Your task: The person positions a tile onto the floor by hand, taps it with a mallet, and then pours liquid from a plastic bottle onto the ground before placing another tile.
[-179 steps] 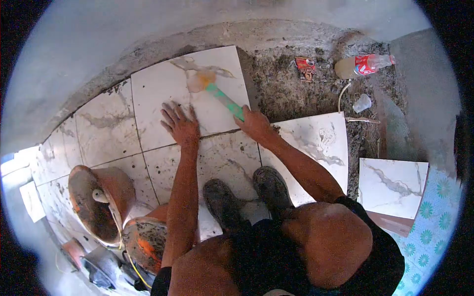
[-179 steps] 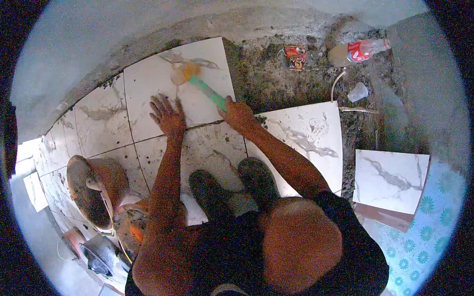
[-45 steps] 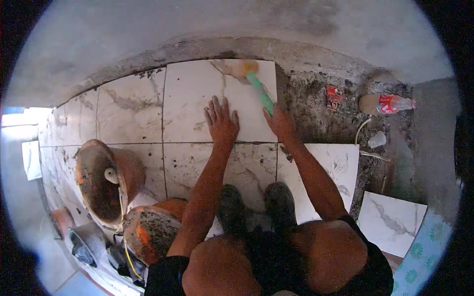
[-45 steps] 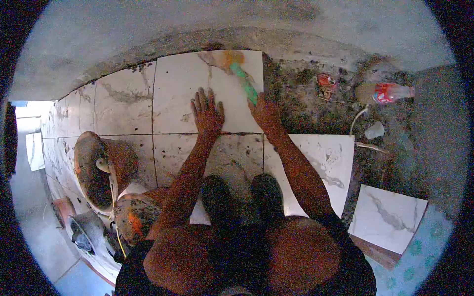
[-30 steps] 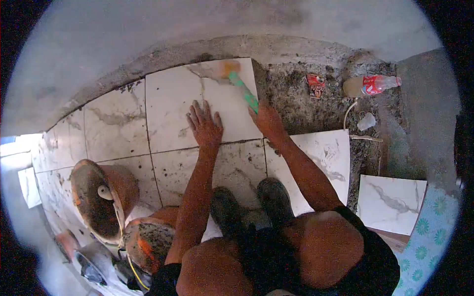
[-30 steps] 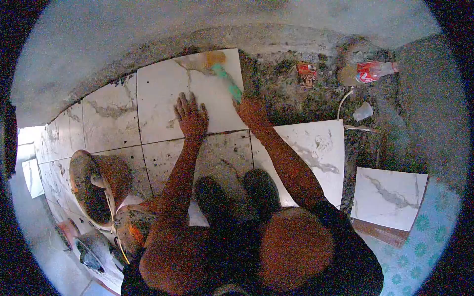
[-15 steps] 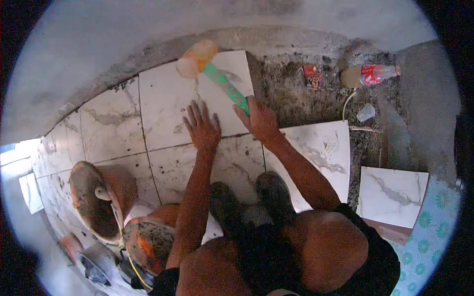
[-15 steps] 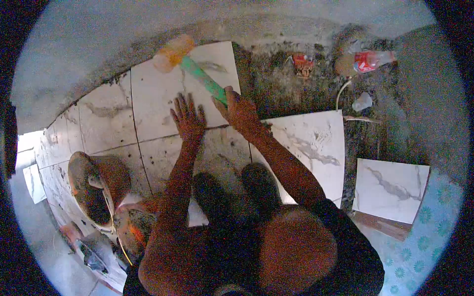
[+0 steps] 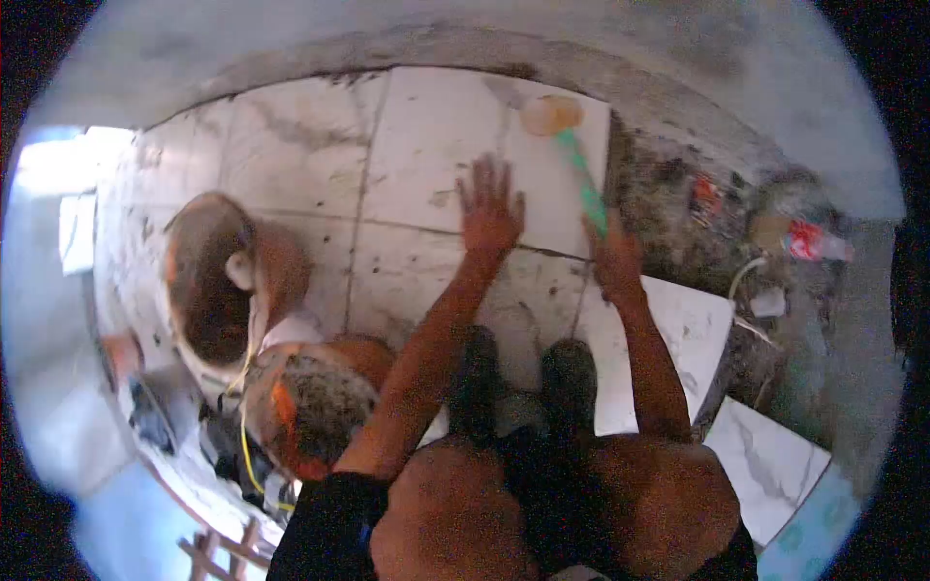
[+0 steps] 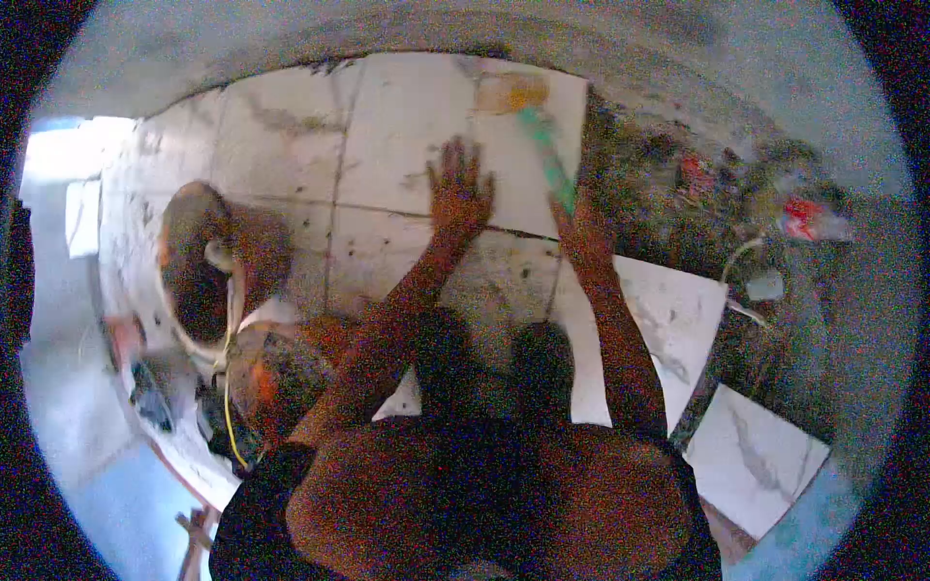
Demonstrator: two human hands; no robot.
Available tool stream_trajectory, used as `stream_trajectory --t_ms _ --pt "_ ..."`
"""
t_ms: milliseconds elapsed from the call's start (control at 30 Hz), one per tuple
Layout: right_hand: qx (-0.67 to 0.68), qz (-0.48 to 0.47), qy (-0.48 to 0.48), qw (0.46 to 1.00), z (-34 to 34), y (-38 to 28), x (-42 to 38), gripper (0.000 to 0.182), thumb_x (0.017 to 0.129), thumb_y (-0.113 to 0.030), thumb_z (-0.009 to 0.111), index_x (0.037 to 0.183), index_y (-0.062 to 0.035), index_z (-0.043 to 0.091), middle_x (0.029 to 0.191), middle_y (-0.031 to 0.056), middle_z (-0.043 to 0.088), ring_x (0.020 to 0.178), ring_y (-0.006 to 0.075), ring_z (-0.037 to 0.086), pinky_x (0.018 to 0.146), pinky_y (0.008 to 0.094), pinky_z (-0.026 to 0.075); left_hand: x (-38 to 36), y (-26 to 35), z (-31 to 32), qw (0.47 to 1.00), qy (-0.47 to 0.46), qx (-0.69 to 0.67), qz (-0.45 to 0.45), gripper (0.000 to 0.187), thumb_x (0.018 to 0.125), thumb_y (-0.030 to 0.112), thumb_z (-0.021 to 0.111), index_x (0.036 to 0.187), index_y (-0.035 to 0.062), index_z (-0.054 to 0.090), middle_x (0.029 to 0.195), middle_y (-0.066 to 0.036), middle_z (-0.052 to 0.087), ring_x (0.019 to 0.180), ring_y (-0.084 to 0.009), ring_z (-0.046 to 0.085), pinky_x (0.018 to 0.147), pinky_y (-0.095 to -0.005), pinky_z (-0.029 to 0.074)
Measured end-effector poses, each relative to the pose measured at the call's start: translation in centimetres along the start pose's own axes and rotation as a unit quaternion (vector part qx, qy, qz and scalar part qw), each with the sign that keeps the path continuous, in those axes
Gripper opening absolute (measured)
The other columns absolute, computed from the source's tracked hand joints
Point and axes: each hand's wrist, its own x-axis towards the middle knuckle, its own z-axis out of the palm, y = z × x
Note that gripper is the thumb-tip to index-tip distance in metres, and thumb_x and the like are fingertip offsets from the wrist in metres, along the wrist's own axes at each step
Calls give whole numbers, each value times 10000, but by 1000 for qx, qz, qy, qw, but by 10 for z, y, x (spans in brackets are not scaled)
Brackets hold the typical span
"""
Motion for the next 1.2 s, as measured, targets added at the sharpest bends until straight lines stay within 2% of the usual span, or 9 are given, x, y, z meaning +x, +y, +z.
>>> stream_trajectory --t_ms 133,233,433,567,633,733,933,1033,1200 --pt "-15 95 -64 993 31 22 -12 492 864 -463 450 1005 6 494 669 218 569 631 395 568 613 465 448 -3 -4 -6 1000 11 19 -8 563 871 342 411 1360 106 261 1427 -158 170 1324 -314 144 1053 -524 80" --pt "49 31 -43 997 14 0 -5 465 869 -441 455 1007 2 484 686 217 567 647 388 569 612 453 444 -1 -22 -1 999 43 -14 -11 521 875 340 419 1315 70 347 1400 -155 253 1302 -313 214 1039 -524 142" --pt "165 77 -59 982 -26 -83 -7 419 876 -410 462 978 -4 477 689 207 560 670 384 572 611 434 436 2 -127 -31 960 97 92 -244 526 881 366 406 1290 36 382 1398 -170 247 1304 -327 198 1047 -515 110" --pt "139 72 -57 986 11 -47 -7 407 870 -402 479 954 -3 486 674 199 568 642 375 585 571 435 441 5 -142 -27 954 136 163 -213 518 888 378 390 1276 36 405 1398 -171 247 1299 -327 213 1033 -518 158" --pt "-34 78 -146 986 16 -35 -3 420 846 -404 512 968 -5 468 669 213 592 620 382 599 577 460 482 1 -140 -26 950 147 188 -200 519 889 381 387 1274 34 407 1395 -172 255 1292 -330 230 1026 -518 178" --pt "99 14 -92 991 4 -52 -15 430 845 -408 512 972 1 466 672 227 591 621 388 597 569 462 481 -6 -139 -30 950 140 194 -198 525 889 381 387 1280 30 396 1377 -179 288 1269 -345 274 1016 -517 204" --pt "39 57 -118 991 32 -30 0 444 839 -412 522 996 -1 467 678 214 597 621 384 598 558 470 477 2 -138 -30 946 176 200 -187 535 886 367 411 1299 31 361 1352 -184 329 1238 -362 317 975 -547 260" --pt "125 62 -96 985 32 -35 2 465 837 -419 523 1029 0 467 670 214 593 624 385 599 568 475 477 -1 -138 -31 952 148 178 -201 541 889 368 396 1309 31 346 1364 -181 311 1254 -358 294 990 -544 237" --pt "56 45 -125 989 23 -37 25 444 841 -414 520 1015 -9 463 649 226 577 619 396 590 565 475 475 10 -132 -37 943 70 175 -274 574 896 401 354 1317 13 328 1405 -163 234 1295 -333 219 1034 -504 169"
